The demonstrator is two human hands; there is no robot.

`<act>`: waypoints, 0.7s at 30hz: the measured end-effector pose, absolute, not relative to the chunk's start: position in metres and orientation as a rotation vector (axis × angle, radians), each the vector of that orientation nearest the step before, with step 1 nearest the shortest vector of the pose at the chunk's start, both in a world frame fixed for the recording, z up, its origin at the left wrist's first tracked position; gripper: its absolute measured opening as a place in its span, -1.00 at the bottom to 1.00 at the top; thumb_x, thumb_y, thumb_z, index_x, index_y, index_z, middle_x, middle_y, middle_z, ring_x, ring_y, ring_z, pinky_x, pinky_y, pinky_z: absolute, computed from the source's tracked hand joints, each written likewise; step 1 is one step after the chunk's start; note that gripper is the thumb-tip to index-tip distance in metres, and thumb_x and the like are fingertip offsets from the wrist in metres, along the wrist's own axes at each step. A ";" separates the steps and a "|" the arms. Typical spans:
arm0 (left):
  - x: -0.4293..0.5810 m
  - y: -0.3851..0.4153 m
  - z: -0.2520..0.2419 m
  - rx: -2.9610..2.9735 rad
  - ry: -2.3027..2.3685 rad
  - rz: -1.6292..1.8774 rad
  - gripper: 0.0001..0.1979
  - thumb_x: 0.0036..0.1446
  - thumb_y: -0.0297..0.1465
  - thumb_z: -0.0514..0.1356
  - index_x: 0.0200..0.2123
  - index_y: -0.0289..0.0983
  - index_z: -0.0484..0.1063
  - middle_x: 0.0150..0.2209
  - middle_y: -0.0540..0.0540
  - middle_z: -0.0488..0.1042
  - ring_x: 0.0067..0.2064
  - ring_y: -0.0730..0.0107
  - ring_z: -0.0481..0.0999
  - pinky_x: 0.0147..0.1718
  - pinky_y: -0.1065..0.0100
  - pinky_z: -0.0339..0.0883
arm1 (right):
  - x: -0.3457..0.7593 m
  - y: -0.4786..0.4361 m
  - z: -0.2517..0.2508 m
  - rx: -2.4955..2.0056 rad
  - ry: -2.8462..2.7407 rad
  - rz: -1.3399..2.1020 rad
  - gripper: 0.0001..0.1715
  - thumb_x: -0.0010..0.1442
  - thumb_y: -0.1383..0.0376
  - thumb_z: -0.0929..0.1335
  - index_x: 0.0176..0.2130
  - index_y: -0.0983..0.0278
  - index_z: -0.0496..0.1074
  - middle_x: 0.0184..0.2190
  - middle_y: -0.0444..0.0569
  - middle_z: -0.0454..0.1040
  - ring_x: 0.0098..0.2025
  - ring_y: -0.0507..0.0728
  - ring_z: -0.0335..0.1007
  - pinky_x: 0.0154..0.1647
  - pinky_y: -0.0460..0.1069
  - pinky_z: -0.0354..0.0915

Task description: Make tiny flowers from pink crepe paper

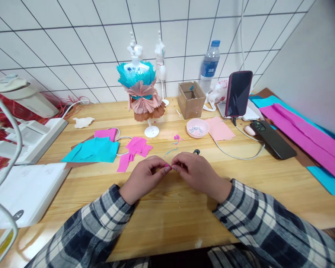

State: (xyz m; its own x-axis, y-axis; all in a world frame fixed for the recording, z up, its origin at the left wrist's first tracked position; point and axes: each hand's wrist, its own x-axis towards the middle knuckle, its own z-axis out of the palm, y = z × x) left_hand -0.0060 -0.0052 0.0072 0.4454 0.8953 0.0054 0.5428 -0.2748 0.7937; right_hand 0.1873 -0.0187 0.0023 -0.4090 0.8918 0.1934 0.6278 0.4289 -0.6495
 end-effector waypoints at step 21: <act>-0.005 -0.007 0.008 2.015 1.133 0.631 -0.84 0.13 -0.34 0.21 -0.38 -0.26 0.57 -0.40 -0.07 0.55 -0.34 0.39 0.49 -0.33 0.39 0.32 | 0.182 -0.017 -0.006 -1.277 -1.878 0.965 -0.93 0.11 0.35 0.33 -0.43 0.28 0.37 -0.50 -0.19 0.37 -0.49 -0.04 0.22 -0.45 -0.12 0.15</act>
State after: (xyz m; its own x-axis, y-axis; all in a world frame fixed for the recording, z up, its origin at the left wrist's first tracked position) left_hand -0.0052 -0.0069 0.0079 0.4918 0.8684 0.0633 0.5116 -0.3470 0.7861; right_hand 0.1821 -0.0169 -0.0058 -0.3041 0.9457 0.1148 0.4573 0.2506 -0.8533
